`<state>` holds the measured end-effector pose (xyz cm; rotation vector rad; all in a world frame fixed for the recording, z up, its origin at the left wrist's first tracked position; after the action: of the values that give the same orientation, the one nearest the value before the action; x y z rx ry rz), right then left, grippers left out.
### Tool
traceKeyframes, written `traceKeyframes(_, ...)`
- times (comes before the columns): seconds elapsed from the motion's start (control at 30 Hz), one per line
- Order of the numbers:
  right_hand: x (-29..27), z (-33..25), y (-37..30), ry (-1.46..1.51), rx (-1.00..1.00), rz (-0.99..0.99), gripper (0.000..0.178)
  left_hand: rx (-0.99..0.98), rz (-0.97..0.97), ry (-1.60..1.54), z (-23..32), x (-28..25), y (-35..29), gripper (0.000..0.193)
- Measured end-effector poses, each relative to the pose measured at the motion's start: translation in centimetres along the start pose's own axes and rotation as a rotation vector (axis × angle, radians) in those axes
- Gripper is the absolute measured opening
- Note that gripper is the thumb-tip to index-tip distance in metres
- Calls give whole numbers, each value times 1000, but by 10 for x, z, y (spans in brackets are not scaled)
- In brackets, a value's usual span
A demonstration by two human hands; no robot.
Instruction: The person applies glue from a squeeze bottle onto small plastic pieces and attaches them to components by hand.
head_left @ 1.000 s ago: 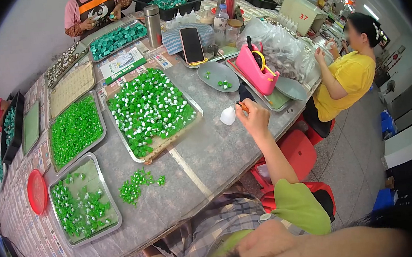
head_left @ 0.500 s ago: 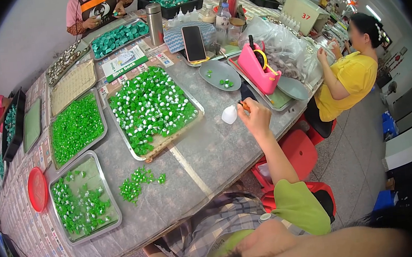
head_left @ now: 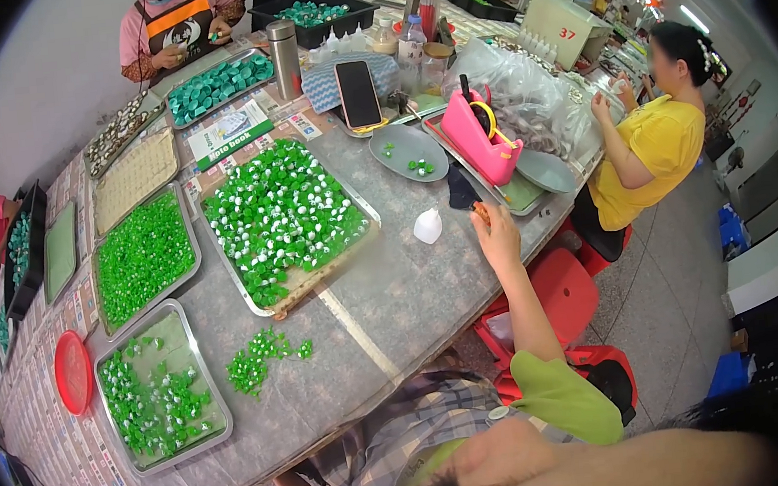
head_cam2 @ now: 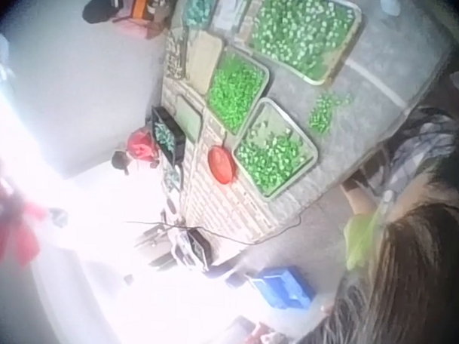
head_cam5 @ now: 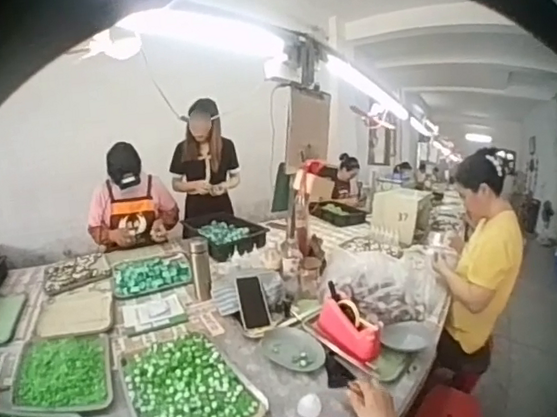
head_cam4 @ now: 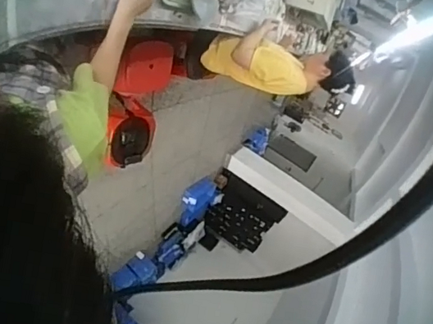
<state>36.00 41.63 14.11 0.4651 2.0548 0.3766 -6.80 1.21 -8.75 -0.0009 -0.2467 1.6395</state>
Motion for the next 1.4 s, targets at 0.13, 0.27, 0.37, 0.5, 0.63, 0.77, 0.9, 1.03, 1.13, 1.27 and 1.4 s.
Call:
traceKeyframes(0.13, -4, 0, -7, -223, -134, 96, 34, 11, 17, 20, -4, -8, 13, 38)
traceKeyframes(0.27, -11, -11, 1, 239, -75, 68, 30, 35, 58, 21, -15, -56, 42, 38)
traceKeyframes(0.37, 30, -15, -9, 732, 234, -347, 44, 58, 109, 10, -19, -117, 65, 38)
traceKeyframes(0.5, 47, -29, -17, 604, 105, -343, 59, 293, 236, 415, 83, -104, 17, 45)
traceKeyframes(0.63, 56, -29, -17, 537, 61, -266, 44, 616, 270, 413, 202, -48, -24, 35)
traceKeyframes(0.77, 59, -39, -23, 450, 22, -210, 31, 752, 49, 199, 235, 12, -44, 27)
traceKeyframes(0.9, 61, -44, -24, 549, 7, -187, 28, 703, -491, 195, 211, 107, -92, 14)
traceKeyframes(1.03, 57, -29, -14, 519, 36, -211, 28, 830, -1068, 617, 177, 200, -125, 7)
traceKeyframes(1.13, 52, -39, -17, 425, -5, -211, 31, 857, -1004, 664, 180, 220, -120, 8)
traceKeyframes(1.27, 52, -41, -21, 356, -6, -192, 36, 1056, -1017, 632, 187, 231, -130, 9)
traceKeyframes(1.4, 54, -40, -22, 348, 33, -251, 37, 1084, -1106, 690, 185, 240, -136, 9)
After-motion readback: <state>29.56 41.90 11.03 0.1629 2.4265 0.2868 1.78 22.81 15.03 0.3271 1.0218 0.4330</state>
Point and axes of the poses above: each hand's wrist, its own y-axis towards the middle knuckle, its own x-axis out of the palm, z = x × y, the point moved 4 cm from there along y, towards the middle knuckle, and after that the axes turned 7 degrees about x, right-handed, at the moved point
